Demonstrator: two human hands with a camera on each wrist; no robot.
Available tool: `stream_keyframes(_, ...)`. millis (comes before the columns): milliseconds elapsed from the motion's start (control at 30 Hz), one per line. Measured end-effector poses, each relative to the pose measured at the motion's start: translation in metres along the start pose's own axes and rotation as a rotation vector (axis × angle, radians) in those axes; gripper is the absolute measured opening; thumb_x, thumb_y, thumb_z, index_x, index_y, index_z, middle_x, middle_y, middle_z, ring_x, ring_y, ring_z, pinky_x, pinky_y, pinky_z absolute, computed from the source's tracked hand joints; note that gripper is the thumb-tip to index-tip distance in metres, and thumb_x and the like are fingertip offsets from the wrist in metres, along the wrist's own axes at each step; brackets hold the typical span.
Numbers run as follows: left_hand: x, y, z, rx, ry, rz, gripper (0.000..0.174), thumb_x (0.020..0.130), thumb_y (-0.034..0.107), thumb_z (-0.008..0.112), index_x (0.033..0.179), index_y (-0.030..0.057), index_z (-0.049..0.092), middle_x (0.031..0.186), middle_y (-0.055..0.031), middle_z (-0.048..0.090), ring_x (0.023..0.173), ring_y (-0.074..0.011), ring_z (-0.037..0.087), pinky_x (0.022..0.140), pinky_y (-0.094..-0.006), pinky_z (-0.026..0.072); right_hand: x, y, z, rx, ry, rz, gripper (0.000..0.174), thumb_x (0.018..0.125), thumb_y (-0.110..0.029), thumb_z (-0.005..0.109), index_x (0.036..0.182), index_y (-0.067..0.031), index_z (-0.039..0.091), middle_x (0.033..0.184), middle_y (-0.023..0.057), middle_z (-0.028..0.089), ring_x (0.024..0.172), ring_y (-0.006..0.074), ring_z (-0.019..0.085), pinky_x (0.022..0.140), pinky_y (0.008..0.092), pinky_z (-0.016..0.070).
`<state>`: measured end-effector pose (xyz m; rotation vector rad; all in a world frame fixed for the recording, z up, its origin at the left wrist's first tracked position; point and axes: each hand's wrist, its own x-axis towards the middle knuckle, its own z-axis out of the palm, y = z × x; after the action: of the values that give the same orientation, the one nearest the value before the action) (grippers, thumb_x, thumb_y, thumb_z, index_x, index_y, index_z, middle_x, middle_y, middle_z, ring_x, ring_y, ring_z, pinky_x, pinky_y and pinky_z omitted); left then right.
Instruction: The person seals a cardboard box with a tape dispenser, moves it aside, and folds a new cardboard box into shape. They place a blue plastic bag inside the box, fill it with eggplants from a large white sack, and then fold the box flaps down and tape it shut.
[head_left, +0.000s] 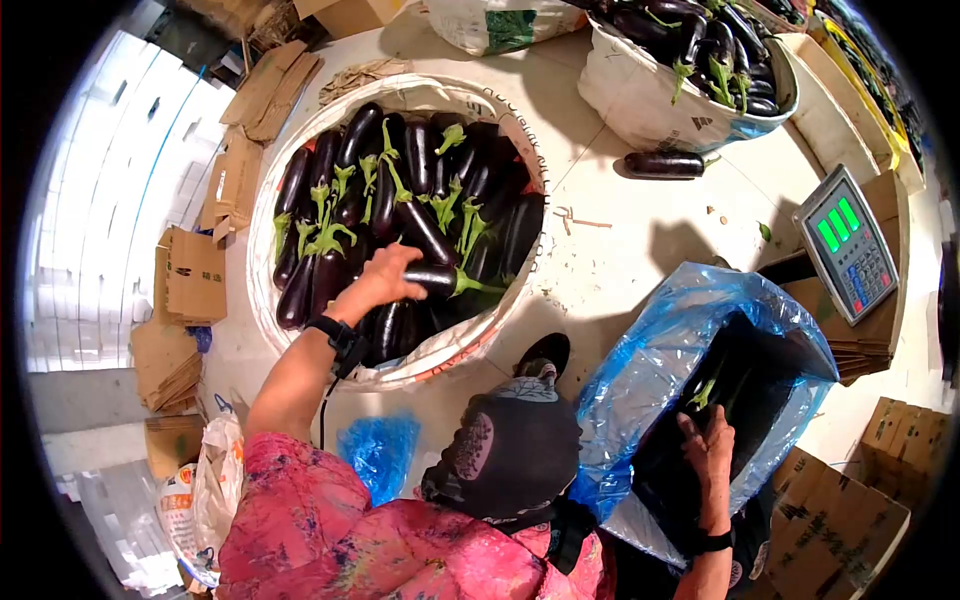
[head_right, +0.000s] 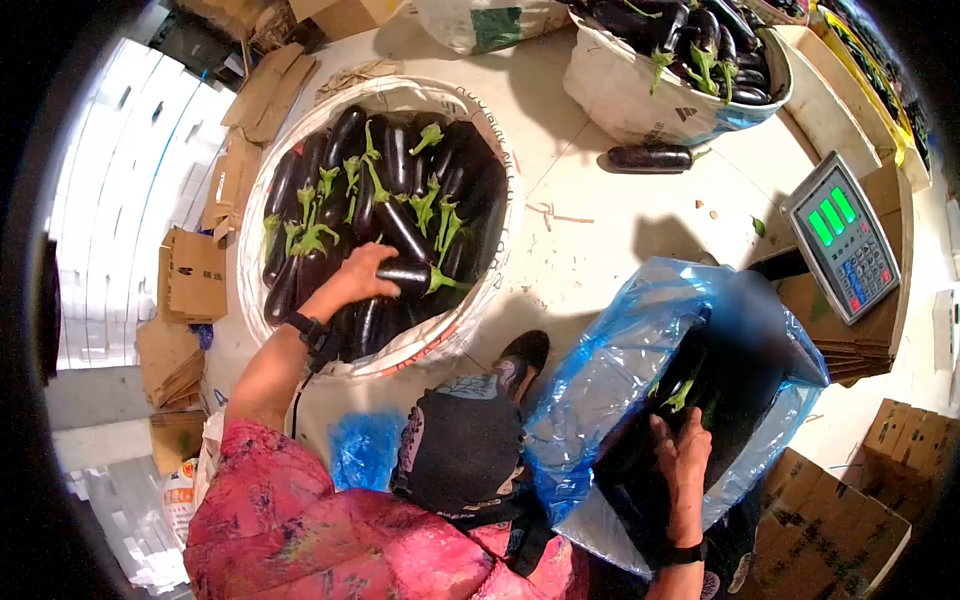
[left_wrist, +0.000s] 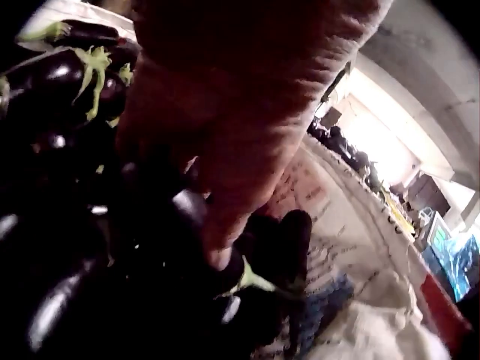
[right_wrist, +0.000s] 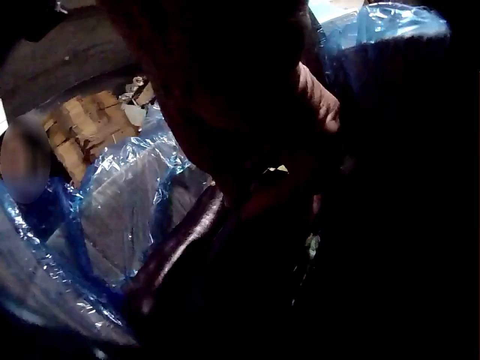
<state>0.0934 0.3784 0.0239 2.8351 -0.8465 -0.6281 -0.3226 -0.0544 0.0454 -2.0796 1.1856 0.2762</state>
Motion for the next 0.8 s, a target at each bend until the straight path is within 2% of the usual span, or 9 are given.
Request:
stream_keyframes(67, -0.013, 0.009, 0.008, 0.138, -0.056, 0.035, 0.073, 0.071, 0.036, 0.083, 0.134, 0.0103, 0.057, 0.137, -0.0153, 0.051, 0.13, -0.0384, 0.042, 0.108, -0.0502, 0.0346, 0.001, -0.006, -0.008, -0.068, -0.003, -0.019, 0.05, 0.082, -0.037, 0.078, 0.101, 0.0045, 0.057, 0.086, 0.0307, 0.067, 0.09, 0.0489, 0.066, 0.074, 0.0499, 0.0518)
stream_keyframes(200, -0.008, 0.019, 0.001, -0.037, -0.036, -0.112, 0.067, 0.078, 0.043, 0.077, 0.134, 0.0106, 0.058, 0.137, -0.0153, 0.052, 0.129, -0.0364, 0.043, 0.105, -0.0517, 0.0338, -0.002, -0.019, -0.016, -0.181, -0.017, -0.026, 0.056, 0.083, -0.047, 0.075, 0.097, 0.0049, 0.06, 0.083, 0.031, 0.066, 0.089, 0.0489, 0.066, 0.072, 0.0499, 0.0512)
stream_keyframes(367, 0.059, 0.006, 0.013, -0.225, 0.429, -0.328, 0.052, 0.076, 0.04, 0.078, 0.109, 0.0028, 0.063, 0.105, -0.0227, 0.068, 0.101, -0.0447, 0.064, 0.086, -0.0505, 0.0506, 0.008, 0.011, -0.011, -0.053, -0.041, -0.084, 0.063, 0.083, -0.056, 0.072, 0.096, 0.0049, 0.06, 0.081, 0.0314, 0.065, 0.086, 0.0501, 0.065, 0.072, 0.0498, 0.0506)
stream_keyframes(433, 0.086, 0.007, 0.015, -0.34, 0.667, -0.536, 0.054, 0.07, 0.038, 0.083, 0.104, 0.0013, 0.063, 0.105, -0.0251, 0.068, 0.101, -0.0455, 0.065, 0.087, -0.0485, 0.0515, 0.003, 0.003, -0.016, -0.071, -0.082, -0.08, 0.06, 0.086, -0.052, 0.071, 0.095, 0.0056, 0.06, 0.075, 0.028, 0.063, 0.073, 0.0381, 0.067, 0.064, 0.0446, 0.0504)
stream_keyframes(533, 0.125, -0.033, 0.032, -0.361, 0.516, -0.716, 0.07, 0.067, 0.039, 0.088, 0.114, -0.0033, 0.058, 0.114, -0.0254, 0.065, 0.107, -0.0417, 0.062, 0.091, -0.0505, 0.0501, -0.008, -0.007, -0.038, 0.005, -0.14, -0.076, 0.049, 0.093, -0.041, 0.068, 0.102, 0.0068, 0.062, 0.072, 0.0211, 0.064, 0.065, 0.0201, 0.065, 0.059, 0.0372, 0.0501)
stream_keyframes(600, 0.133, -0.046, 0.038, -0.399, 0.562, -0.837, 0.081, 0.07, 0.042, 0.087, 0.127, -0.0025, 0.049, 0.124, -0.0253, 0.059, 0.117, -0.0429, 0.056, 0.096, -0.0538, 0.0484, -0.026, -0.029, -0.057, 0.36, -0.098, -0.054, 0.043, 0.095, -0.033, 0.067, 0.108, 0.0068, 0.063, 0.072, 0.0173, 0.066, 0.064, 0.0169, 0.063, 0.06, 0.0341, 0.0506)
stream_keyframes(667, 0.137, -0.045, 0.035, -0.434, 0.584, -0.919, 0.093, 0.073, 0.044, 0.086, 0.141, -0.0017, 0.041, 0.135, -0.0253, 0.053, 0.126, -0.0441, 0.05, 0.102, -0.057, 0.0468, -0.038, -0.033, -0.073, 0.348, -0.014, -0.126, 0.039, 0.095, -0.028, 0.066, 0.114, 0.0062, 0.063, 0.073, 0.0141, 0.067, 0.065, 0.0161, 0.064, 0.061, 0.0321, 0.0509)
stream_keyframes(700, 0.136, -0.047, 0.03, -0.321, 0.479, -0.832, 0.08, 0.081, 0.043, 0.08, 0.138, -0.0008, 0.045, 0.135, -0.0251, 0.053, 0.124, -0.0431, 0.052, 0.101, -0.0588, 0.0475, -0.043, -0.034, -0.082, 0.303, 0.063, -0.161, 0.038, 0.095, -0.026, 0.066, 0.114, 0.0061, 0.063, 0.075, 0.0138, 0.068, 0.066, 0.017, 0.065, 0.062, 0.0321, 0.0513)
stream_keyframes(800, 0.132, -0.045, 0.014, -0.33, 0.287, -0.803, 0.088, 0.083, 0.045, 0.076, 0.145, -0.0026, 0.038, 0.142, -0.0266, 0.049, 0.124, -0.0437, 0.053, 0.1, -0.0571, 0.0496, -0.044, -0.026, -0.096, 0.357, 0.144, -0.179, 0.037, 0.094, -0.025, 0.066, 0.115, 0.0053, 0.063, 0.079, 0.0165, 0.071, 0.068, 0.0187, 0.067, 0.063, 0.0328, 0.0519)
